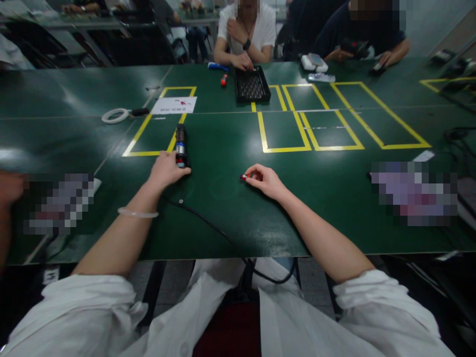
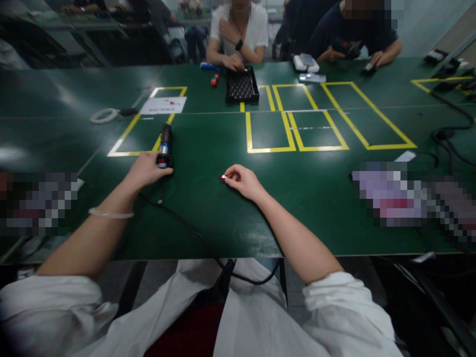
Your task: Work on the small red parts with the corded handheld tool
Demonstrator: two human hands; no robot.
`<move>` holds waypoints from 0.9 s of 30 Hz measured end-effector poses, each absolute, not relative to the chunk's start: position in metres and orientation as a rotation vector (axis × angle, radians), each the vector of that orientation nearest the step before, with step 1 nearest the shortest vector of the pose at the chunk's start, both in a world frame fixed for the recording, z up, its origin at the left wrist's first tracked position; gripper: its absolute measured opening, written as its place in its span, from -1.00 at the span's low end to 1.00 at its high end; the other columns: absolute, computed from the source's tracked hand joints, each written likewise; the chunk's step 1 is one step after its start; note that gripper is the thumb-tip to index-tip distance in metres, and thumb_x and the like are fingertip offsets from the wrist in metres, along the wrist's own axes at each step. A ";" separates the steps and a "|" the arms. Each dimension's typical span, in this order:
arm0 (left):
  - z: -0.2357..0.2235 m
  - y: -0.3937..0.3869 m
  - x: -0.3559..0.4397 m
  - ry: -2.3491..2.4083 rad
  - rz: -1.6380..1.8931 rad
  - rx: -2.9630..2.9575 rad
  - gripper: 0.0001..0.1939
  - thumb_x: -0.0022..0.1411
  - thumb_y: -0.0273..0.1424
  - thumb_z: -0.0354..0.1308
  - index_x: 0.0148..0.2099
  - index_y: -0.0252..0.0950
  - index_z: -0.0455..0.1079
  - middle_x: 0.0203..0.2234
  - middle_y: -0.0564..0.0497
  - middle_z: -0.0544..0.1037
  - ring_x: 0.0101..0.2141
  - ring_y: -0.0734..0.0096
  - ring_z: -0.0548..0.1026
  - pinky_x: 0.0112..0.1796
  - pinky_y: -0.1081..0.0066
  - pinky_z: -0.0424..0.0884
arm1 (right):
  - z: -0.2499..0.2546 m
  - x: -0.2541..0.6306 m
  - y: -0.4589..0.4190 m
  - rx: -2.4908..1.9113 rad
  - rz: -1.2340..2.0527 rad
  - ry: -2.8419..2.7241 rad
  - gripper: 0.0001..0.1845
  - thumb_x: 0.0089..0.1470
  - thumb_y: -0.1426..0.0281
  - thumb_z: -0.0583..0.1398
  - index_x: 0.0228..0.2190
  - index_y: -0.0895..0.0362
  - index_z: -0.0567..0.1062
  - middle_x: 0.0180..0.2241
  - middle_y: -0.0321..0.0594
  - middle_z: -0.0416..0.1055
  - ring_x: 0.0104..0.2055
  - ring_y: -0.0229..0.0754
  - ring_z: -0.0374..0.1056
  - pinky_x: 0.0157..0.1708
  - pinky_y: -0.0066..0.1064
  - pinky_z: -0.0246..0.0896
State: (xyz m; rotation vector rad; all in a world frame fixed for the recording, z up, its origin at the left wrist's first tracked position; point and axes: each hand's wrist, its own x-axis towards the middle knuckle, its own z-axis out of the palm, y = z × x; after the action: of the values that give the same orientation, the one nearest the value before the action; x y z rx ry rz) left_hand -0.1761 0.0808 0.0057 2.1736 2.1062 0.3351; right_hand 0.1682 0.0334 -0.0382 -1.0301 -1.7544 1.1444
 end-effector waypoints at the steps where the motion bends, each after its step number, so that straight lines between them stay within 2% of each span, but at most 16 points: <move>1: 0.006 0.075 -0.159 2.128 0.300 2.171 -0.42 -0.01 -0.11 0.31 -0.02 -0.37 0.36 -0.17 -0.22 0.38 -0.09 -0.05 0.41 -0.02 0.07 0.36 | -0.038 0.168 0.033 -1.026 1.142 -1.745 -0.78 0.00 0.31 0.26 -0.29 0.14 0.44 -0.49 -0.37 0.33 -0.51 -0.33 0.19 -0.46 -0.44 0.09; 6: 0.011 0.047 -0.082 1.999 0.251 2.284 -0.34 0.07 -0.08 0.24 0.14 -0.34 0.29 -0.04 -0.28 0.33 -0.03 -0.12 0.39 -0.08 0.06 0.42 | -0.039 0.169 0.034 -1.016 1.079 -1.729 -0.77 0.01 0.32 0.25 -0.27 0.11 0.37 -0.43 -0.36 0.34 -0.51 -0.34 0.18 -0.45 -0.45 0.11; 11: 0.012 0.029 -0.039 1.877 0.233 2.391 -0.31 0.12 -0.12 0.20 0.22 -0.33 0.21 -0.01 -0.28 0.33 -0.01 -0.11 0.38 -0.15 0.12 0.46 | -0.037 0.171 0.034 -1.037 0.848 -1.849 -0.91 0.06 0.40 0.21 -0.34 0.11 0.39 -0.40 -0.33 0.32 -0.48 -0.31 0.18 -0.40 -0.42 0.12; 19: 0.009 0.013 -0.019 1.745 0.273 2.444 -0.35 0.13 -0.20 0.20 0.23 -0.26 0.18 -0.03 -0.23 0.34 -0.05 -0.02 0.39 -0.22 0.20 0.46 | -0.033 0.170 0.030 -1.037 0.755 -1.969 -0.91 0.05 0.49 0.19 -0.36 0.10 0.37 -0.37 -0.31 0.28 -0.43 -0.27 0.21 -0.34 -0.41 0.13; 27: 0.010 0.007 -0.017 1.709 0.278 2.456 -0.36 0.15 -0.20 0.18 0.24 -0.26 0.18 -0.01 -0.24 0.33 -0.04 -0.06 0.37 -0.21 0.16 0.46 | -0.036 0.169 0.031 -1.019 0.807 -2.002 -0.94 0.07 0.48 0.23 -0.35 0.12 0.46 -0.36 -0.29 0.29 -0.42 -0.26 0.24 -0.31 -0.39 0.15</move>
State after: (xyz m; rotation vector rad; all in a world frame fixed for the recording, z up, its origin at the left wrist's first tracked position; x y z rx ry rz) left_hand -0.0171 0.0073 0.0100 2.4564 1.7091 0.2778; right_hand 0.1689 0.0311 -0.0356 -1.0194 -2.0025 0.8066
